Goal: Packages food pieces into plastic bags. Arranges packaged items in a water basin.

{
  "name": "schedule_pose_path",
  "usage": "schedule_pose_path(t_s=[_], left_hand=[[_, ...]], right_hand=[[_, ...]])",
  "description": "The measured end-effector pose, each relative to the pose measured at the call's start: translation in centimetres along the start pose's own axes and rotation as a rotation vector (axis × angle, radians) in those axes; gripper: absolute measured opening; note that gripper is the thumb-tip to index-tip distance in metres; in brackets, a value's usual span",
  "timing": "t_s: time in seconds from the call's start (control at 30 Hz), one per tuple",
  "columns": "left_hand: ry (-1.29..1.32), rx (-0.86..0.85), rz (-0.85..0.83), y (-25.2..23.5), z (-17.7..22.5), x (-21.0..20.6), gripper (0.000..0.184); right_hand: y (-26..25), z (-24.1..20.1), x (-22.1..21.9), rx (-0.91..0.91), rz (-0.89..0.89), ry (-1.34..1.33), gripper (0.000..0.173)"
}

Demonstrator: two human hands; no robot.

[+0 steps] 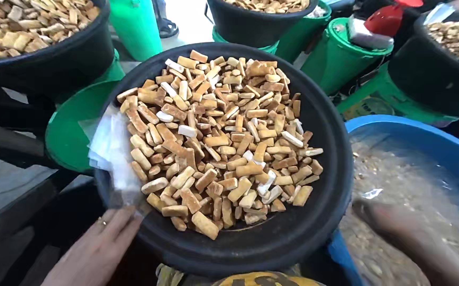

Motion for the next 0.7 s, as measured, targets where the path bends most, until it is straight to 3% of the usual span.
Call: schedule_pose_path(t_s=[0.07, 0.1, 0.2, 0.27, 0.33, 0.4, 0.5, 0.7], left_hand=[[-0.041, -0.035, 0.138, -0.2, -0.9, 0.3, 0.018], [-0.044, -0.053, 0.218, -0.3, -0.8, 0.5, 0.016], [0.008, -0.055, 0.421, -0.6, 1.4, 1.8, 0.015], [0.052, -0.045, 0.389, -0.4, 2.8, 1.8, 0.014], [0.043, -0.009, 0.24, 0.4, 2.9, 0.8, 0.02], [0.004, 0.078, 0.157, 1.5, 2.2, 0.3, 0.023], [0.017, 0.183, 0.19, 2.2, 1.6, 0.5, 0.013], [0.421, 0.412, 0.344, 1.3, 1.7, -0.6, 0.031]], right_hand=[[0.7, -8.6, 9.1, 0.275, 0.523, -0.067, 0.027], [1.3, -12.8, 10.9, 0.473, 0.658, -0.148, 0.022], [1.3, -23.1, 8.1, 0.941, 0.497, -0.222, 0.019], [1.0, -26.4, 5.2, 1.093, 0.514, -0.096, 0.011], [0.7, -27.0, 3.7, 1.104, 0.548, -0.015, 0.009], [0.2, -26.2, 3.1, 1.004, 0.402, -0.036, 0.019], [-0.6, -24.8, 2.9, 0.852, 0.152, -0.128, 0.027], [-0.9, -27.3, 6.4, 0.884, 0.255, -0.233, 0.024]])
Point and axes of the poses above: each hand's wrist, its own y-axis away from the middle knuckle, its own x-axis out of the back of the hand, z = x × y, the point moved 8 cm from there along -y, towards the middle knuckle, and after that the axes turned 11 degrees about z, right-handed, at the moved point
